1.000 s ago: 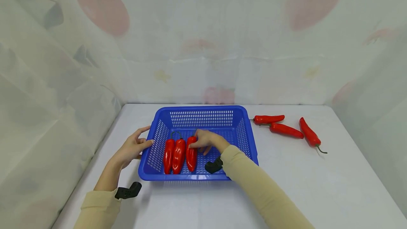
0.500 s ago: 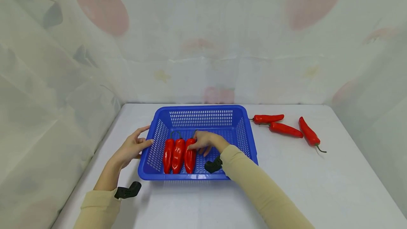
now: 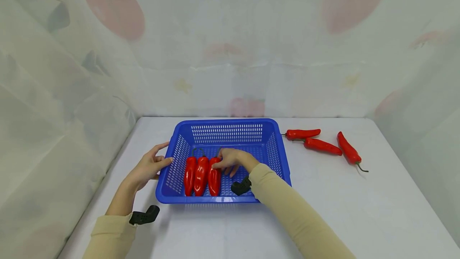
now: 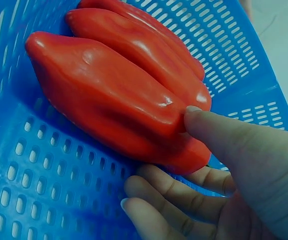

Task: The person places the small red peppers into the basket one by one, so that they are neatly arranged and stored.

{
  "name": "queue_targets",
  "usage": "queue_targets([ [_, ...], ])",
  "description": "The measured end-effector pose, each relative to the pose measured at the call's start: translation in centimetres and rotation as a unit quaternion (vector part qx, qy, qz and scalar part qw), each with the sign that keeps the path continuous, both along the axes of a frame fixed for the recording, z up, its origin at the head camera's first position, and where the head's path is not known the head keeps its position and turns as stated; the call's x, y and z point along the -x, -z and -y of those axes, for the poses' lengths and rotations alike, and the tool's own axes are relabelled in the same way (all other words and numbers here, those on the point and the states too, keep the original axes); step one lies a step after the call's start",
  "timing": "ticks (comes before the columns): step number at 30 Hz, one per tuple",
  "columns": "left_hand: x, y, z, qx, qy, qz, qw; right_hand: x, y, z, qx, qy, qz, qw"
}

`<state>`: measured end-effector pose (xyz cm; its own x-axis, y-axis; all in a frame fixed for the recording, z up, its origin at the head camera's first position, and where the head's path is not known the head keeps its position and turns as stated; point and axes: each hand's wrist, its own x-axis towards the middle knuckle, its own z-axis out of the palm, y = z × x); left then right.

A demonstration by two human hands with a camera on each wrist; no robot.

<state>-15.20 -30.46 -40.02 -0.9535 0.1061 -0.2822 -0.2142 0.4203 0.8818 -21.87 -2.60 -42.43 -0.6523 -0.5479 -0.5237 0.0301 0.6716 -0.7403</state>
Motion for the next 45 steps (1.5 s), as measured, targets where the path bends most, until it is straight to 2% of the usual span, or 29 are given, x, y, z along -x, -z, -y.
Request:
queue_targets([
  [10, 0.0, -0.1, -0.1, -0.004, -0.004, 0.006, 1.0, 0.1, 0.2, 0.0, 0.001, -0.001, 0.006, 1.0],
  [16, -0.5, -1.5, -0.9, -0.008, -0.002, 0.011, 0.9999, 0.3, 0.1, -0.4, 0.001, -0.007, 0.003, 1.0],
  [20, -0.7, -1.9, -1.2, -0.004, -0.001, 0.009, 1.0, 0.6, -0.3, -0.7, -0.01, -0.019, -0.032, 0.9993],
  [25, -0.2, -0.7, -0.4, -0.004, -0.005, 0.008, 0.9999, 0.8, -1.0, -1.2, -0.017, -0.036, -0.087, 0.9954],
  [29, 0.1, -0.1, 0.0, -0.002, -0.005, 0.01, 0.9999, 0.7, -1.5, -1.5, -0.005, -0.043, -0.108, 0.9932],
  [31, 0.0, -0.3, -0.1, -0.003, -0.005, 0.01, 0.9999, 0.5, -1.8, -1.8, 0.001, -0.048, -0.116, 0.992],
  [35, -0.4, -1.5, -0.8, -0.003, -0.004, 0.01, 0.9999, 0.3, -2.1, -2.2, 0.012, -0.06, -0.137, 0.9887],
  [38, -0.7, -2.3, -1.3, -0.002, -0.001, 0.009, 1.0, 0.2, -2.4, -2.6, 0.023, -0.068, -0.165, 0.9836],
  [41, -0.9, -2.5, -1.5, -0.001, 0.001, 0.008, 1.0, 0.2, -2.7, -2.9, 0.036, -0.074, -0.211, 0.9741],
  [45, -0.5, -1.6, -1.0, -0.003, -0.001, 0.009, 1.0, 0.1, -3.2, -3.3, 0.053, -0.072, -0.256, 0.9625],
])
